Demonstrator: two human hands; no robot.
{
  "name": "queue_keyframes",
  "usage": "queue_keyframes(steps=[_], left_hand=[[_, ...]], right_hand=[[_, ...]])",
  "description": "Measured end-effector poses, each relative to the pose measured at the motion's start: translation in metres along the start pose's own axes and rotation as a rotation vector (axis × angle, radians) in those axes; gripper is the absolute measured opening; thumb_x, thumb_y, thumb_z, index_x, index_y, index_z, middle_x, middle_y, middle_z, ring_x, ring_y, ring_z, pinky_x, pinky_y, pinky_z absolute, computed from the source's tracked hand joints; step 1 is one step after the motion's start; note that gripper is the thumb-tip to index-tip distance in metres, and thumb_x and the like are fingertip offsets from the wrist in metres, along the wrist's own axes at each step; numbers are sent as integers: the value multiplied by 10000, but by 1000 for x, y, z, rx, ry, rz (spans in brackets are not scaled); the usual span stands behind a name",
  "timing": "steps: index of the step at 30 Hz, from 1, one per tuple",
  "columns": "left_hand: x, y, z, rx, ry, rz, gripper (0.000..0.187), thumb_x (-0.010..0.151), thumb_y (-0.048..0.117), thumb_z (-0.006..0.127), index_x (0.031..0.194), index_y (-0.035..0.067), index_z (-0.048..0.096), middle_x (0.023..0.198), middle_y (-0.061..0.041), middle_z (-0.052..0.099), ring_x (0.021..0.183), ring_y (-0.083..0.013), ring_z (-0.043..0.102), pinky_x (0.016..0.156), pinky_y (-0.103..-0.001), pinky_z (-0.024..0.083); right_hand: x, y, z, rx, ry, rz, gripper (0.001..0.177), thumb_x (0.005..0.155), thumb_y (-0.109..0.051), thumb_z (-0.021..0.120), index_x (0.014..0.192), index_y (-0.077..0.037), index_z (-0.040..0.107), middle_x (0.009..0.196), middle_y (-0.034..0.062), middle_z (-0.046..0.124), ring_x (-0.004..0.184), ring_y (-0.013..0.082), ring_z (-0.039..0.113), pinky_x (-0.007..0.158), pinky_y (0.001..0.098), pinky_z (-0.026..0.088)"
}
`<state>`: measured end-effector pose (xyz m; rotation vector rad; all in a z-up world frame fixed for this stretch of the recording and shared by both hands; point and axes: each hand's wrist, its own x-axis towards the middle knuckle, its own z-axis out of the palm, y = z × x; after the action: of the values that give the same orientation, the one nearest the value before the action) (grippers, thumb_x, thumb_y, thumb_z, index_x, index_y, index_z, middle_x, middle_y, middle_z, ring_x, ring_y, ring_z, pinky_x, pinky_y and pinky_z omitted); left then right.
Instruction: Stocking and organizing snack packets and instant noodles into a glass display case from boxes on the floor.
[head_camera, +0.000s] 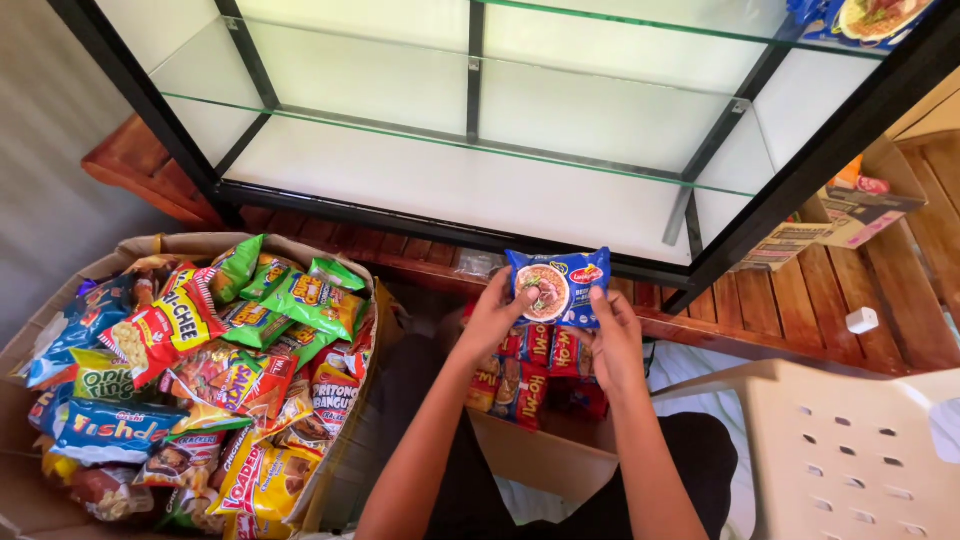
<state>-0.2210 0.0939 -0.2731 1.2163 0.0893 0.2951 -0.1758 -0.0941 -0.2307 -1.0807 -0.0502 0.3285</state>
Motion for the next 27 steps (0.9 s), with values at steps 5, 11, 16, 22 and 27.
queue_keyframes(steps=[5, 11, 16, 22, 27], left_hand=[[48, 44, 17, 167, -119, 200, 560, 954, 260, 749, 1396, 15, 507, 1167, -96, 713, 1064, -137, 660, 913, -321, 560], [107, 185, 94, 298, -181, 254, 581, 913, 304, 743, 1398, 74, 520, 1090, -80, 741, 988, -124, 685, 812, -274, 554], [189, 225, 153, 360, -222, 490, 583, 877, 314, 786, 1350, 64, 555, 1075, -64, 727, 951, -128, 689, 691, -299, 591], [263, 236, 225, 418, -84, 612, 552, 831, 318, 831, 1272, 59, 623, 1013, -93, 773, 794, -189, 703, 689, -333, 570], [336, 242, 265, 322, 119, 754, 536, 785, 354, 872, 1176, 51, 664, 1028, -112, 757, 937, -239, 723, 823, -379, 555]], right_hand=[[29, -33, -7, -166, -25, -272, 126, 1036, -188, 647, 1002, -67, 639, 911, -16, 670, 851, 75, 617, 793, 279, 540], [48, -182, 42, -597, -32, -859, 387, 969, -25, 683, 1308, -103, 513, 913, 18, 634, 816, 70, 588, 704, 238, 470], [54, -277, 67, -1007, 39, -1223, 316, 978, 25, 649, 1260, -116, 663, 1042, 89, 679, 845, 167, 668, 690, 293, 569], [98, -319, 45, -1415, 282, -1419, 540, 826, 41, 680, 1349, -80, 628, 1262, 206, 599, 1114, 416, 563, 970, 481, 490], [132, -328, 43, -1601, 247, -1337, 643, 746, 8, 688, 1374, 7, 549, 1413, 204, 480, 1267, 427, 476, 1078, 476, 447]])
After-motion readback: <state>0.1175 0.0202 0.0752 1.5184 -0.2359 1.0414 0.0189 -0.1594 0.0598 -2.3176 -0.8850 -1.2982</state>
